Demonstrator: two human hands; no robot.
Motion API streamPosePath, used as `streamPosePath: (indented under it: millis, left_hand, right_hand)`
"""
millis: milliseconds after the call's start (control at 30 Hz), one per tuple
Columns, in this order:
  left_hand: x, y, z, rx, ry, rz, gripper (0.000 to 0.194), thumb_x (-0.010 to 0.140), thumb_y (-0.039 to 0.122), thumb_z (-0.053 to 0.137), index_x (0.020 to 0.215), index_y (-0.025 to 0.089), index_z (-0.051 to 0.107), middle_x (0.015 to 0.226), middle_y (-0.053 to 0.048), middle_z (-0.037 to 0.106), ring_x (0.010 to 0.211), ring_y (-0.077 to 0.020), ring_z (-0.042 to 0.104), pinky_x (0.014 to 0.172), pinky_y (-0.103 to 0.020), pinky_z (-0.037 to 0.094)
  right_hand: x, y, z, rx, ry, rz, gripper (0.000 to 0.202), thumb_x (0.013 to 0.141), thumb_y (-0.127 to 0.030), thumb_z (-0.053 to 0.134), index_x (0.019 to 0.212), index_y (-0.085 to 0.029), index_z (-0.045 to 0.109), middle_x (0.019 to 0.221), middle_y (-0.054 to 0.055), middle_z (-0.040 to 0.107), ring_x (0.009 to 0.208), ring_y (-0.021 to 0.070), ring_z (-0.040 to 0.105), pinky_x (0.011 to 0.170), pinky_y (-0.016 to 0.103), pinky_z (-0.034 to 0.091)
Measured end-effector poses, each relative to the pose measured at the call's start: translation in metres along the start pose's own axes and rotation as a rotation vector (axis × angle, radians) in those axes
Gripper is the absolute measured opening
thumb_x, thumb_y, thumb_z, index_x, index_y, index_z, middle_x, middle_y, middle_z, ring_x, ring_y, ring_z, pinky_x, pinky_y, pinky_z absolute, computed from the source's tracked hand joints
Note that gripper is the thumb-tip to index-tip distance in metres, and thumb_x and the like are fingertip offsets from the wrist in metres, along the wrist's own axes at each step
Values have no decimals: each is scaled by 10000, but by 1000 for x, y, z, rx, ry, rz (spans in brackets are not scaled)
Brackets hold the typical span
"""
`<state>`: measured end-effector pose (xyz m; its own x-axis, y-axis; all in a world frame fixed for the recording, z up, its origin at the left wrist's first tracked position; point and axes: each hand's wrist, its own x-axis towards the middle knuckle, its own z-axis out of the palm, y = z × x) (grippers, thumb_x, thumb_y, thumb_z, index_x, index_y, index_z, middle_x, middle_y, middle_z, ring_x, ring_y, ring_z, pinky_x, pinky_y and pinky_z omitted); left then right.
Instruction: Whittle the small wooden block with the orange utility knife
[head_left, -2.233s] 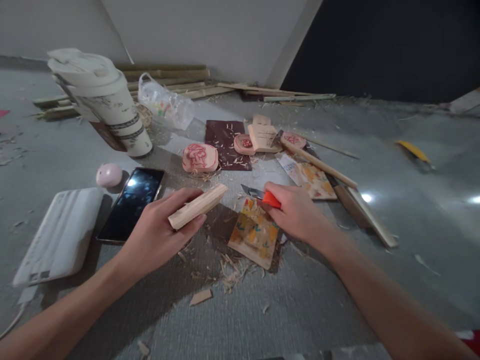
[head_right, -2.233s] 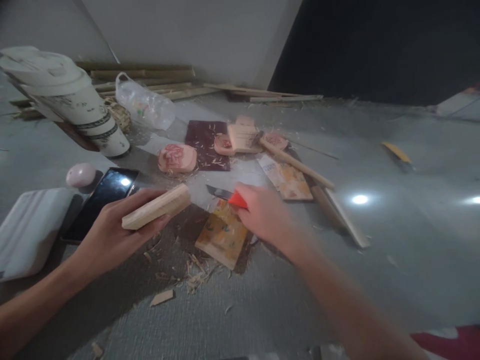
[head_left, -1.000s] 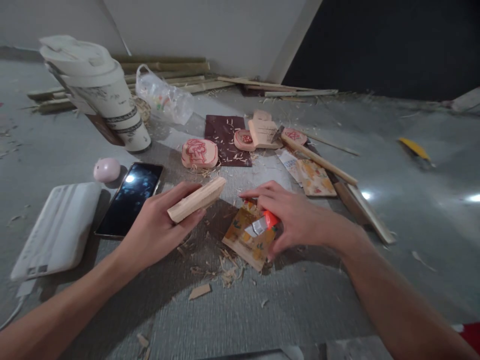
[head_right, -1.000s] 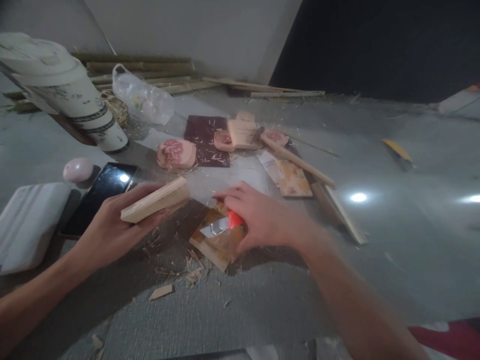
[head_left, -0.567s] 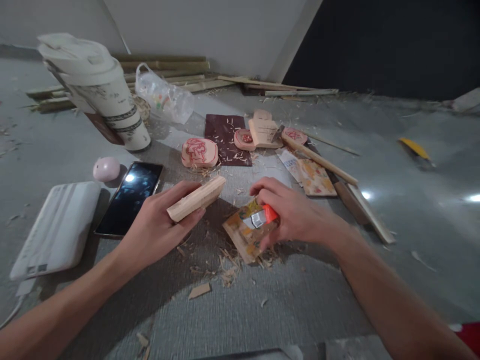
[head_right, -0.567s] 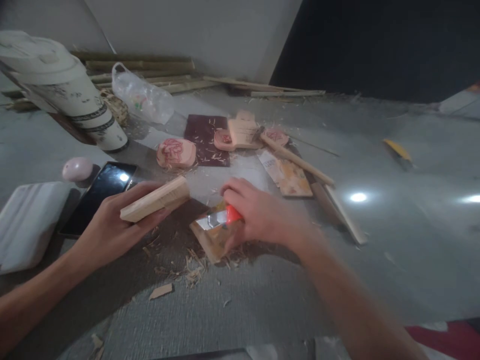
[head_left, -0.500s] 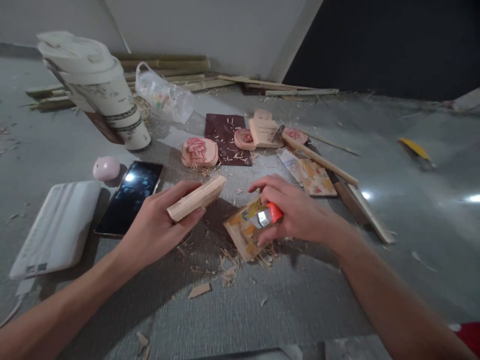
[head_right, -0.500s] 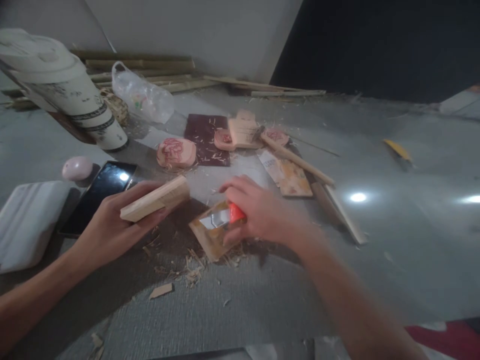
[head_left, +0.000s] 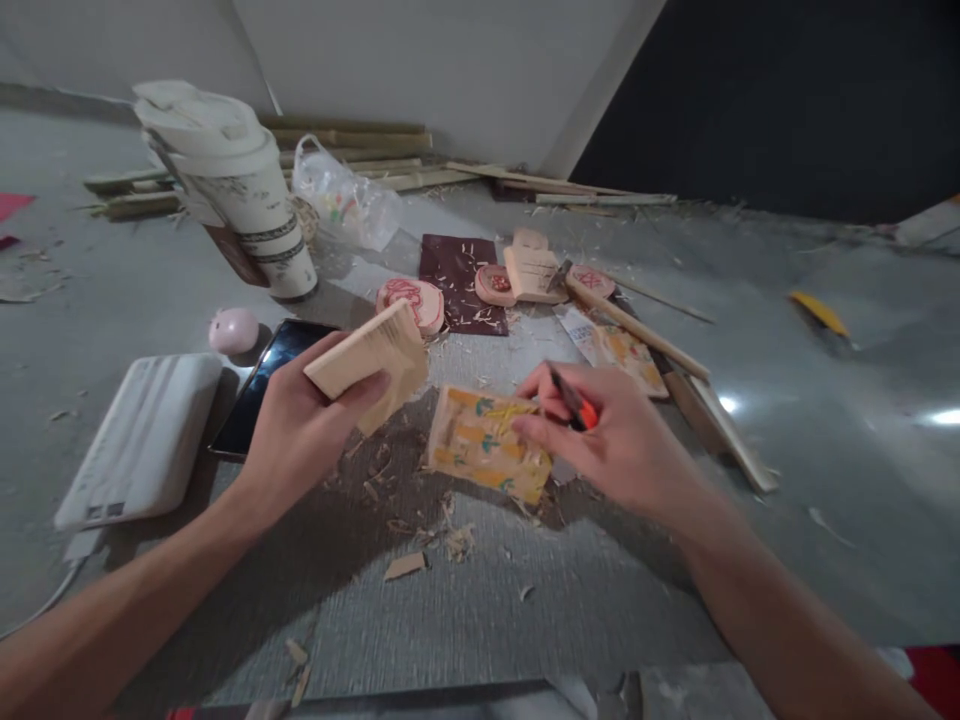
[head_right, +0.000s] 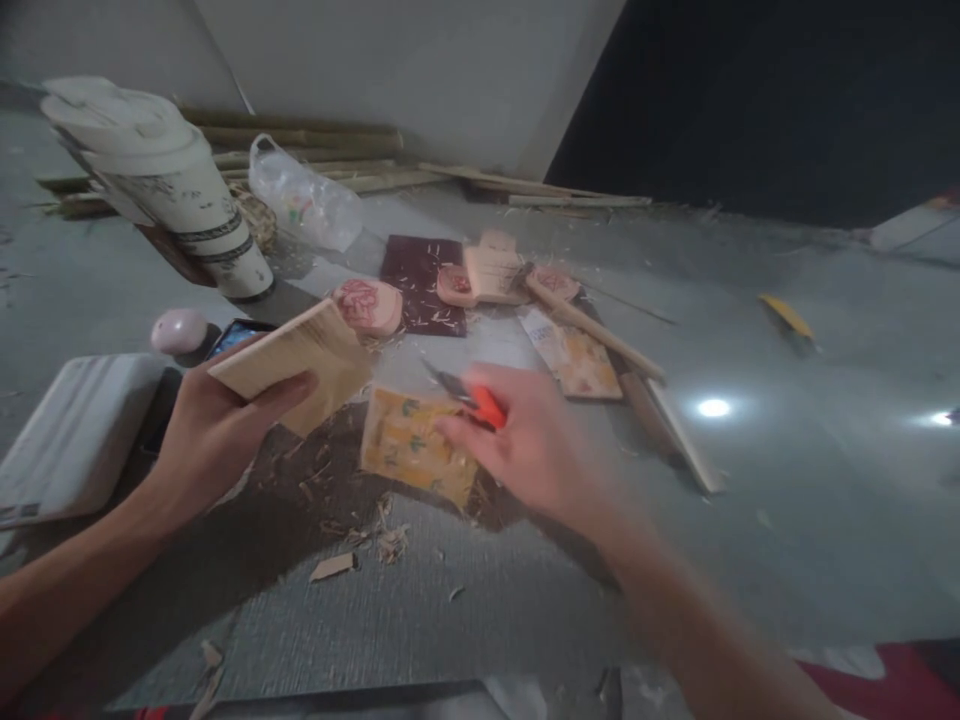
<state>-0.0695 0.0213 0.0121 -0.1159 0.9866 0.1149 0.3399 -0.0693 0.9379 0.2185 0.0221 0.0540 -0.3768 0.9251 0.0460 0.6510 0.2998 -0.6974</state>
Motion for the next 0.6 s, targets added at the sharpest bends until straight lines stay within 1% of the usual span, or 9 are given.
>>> streamPosePath:
  millis: [67, 133, 200, 300, 400, 500, 600]
  left_hand:
    - [2, -2, -1, -75, 50, -31, 290, 821, 362, 813, 1030, 167, 766, 867, -3, 695, 775, -152, 578, 673, -235, 473]
    - [3, -5, -3, -121, 69, -48, 316, 819, 371, 820, 1055, 166, 771, 925, -23, 726, 816, -172, 619, 713, -261, 505]
    - [4, -8, -4, -150, 80, -64, 350, 818, 384, 828, 1089, 170, 772, 965, -38, 740, 853, -195, 648, 750, -292, 528]
    - [5, -10, -6, -191, 101, -90, 366, 810, 386, 843, 1087, 157, 776, 970, -44, 743, 868, -206, 654, 758, -306, 530]
    - [5, -11, -6, -205, 125, -83, 379, 812, 384, 847, 1099, 149, 769, 967, -37, 740, 861, -192, 642, 759, -294, 517]
    - [5, -11, -6, -202, 139, -71, 392, 817, 394, 847, 1108, 148, 758, 984, -37, 737, 864, -190, 641, 770, -296, 516]
    - [6, -11, -7, -171, 131, -64, 369, 824, 406, 844, 1068, 142, 760, 972, -38, 730, 844, -182, 633, 752, -288, 508]
  right_hand:
    - [-4, -12, 10, 12, -89, 17, 436, 957, -386, 687, 731, -236, 345, 779, -24, 564, 697, 145, 467, 643, 304, 338]
    - [-7, -23, 19, 35, -190, 1, 388, 971, -356, 664, 749, -233, 371, 764, -37, 527, 681, 134, 433, 641, 303, 332]
    - [-11, -32, 28, 79, -282, -48, 339, 975, -328, 659, 773, -230, 405, 784, -40, 518, 699, 130, 446, 661, 303, 350]
    - [-18, -39, 41, 153, -384, -126, 307, 961, -295, 674, 794, -224, 426, 899, -15, 578, 778, 136, 506, 712, 306, 384]
    - [-25, -42, 53, 180, -447, -126, 311, 936, -297, 704, 803, -224, 433, 947, -2, 591, 820, 147, 525, 719, 301, 396]
    - [-30, -44, 62, 193, -478, -93, 334, 915, -298, 730, 800, -224, 425, 934, -10, 570, 810, 141, 512, 706, 287, 394]
    - [-33, -46, 68, 177, -505, -73, 344, 898, -294, 751, 791, -221, 433, 906, -19, 544, 779, 132, 493, 684, 276, 377]
